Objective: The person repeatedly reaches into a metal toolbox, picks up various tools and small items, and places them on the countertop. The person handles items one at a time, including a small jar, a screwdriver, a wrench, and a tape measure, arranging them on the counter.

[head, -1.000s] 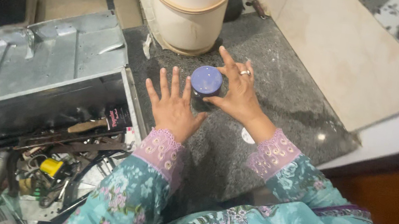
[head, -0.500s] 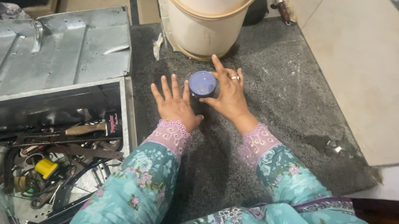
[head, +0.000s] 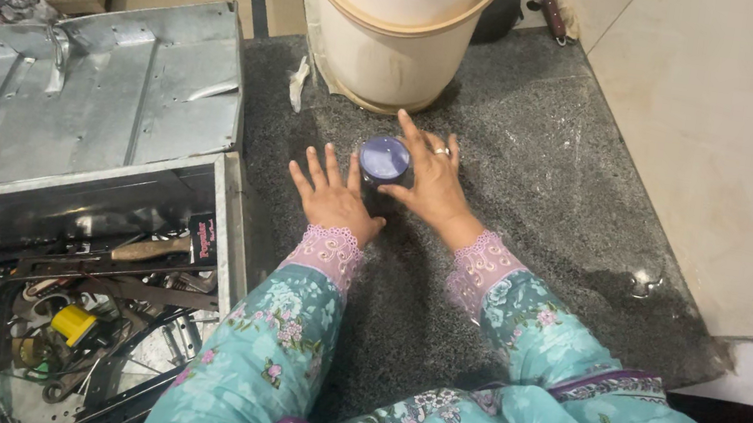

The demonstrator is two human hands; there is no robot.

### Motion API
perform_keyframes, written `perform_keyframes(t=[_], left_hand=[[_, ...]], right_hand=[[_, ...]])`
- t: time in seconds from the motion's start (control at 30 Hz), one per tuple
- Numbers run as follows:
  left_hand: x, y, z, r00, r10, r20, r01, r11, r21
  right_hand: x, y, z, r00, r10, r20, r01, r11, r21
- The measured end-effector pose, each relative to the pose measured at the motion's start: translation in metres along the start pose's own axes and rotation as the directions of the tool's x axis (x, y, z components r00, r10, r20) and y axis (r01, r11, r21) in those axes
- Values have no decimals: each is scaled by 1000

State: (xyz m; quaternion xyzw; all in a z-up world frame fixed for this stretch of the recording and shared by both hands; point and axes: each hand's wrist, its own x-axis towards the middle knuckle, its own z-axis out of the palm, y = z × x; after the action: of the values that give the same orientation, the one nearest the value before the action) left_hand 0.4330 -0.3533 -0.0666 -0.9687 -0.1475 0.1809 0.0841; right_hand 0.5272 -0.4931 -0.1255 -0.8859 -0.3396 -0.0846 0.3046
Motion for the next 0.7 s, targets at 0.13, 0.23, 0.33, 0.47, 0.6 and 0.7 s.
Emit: perform_keyframes(t=[0.13,0.23,0.33,0.47,0.6,0.7], left_hand=[[0,5,-6,1000,3,-15,-3,1000,-6],[-6,3,-13,994,22,-111,-29,998,-63],[-16,-4,-23,962,34,-269,-76,986,-147],[-30,-19,-42,899,11,-437,-93,982,-167],[-50,-44,-58,848,-10,-529,-113,973,-199],[-69,-69,-66,848,-17,-530,-115,970,-215]], right_hand=[[-1,-2,-13,999,9,39,-5,995,-97],[-2,-10,-25,999,-5,37,11,990,-139],[-1,-26,-39,997,-77,-29,72,986,-153],[5,-59,-54,993,-92,-68,77,976,-206],[9,-100,-70,984,-154,-91,119,943,-310],[2,-134,-81,982,-174,-69,147,944,-295]])
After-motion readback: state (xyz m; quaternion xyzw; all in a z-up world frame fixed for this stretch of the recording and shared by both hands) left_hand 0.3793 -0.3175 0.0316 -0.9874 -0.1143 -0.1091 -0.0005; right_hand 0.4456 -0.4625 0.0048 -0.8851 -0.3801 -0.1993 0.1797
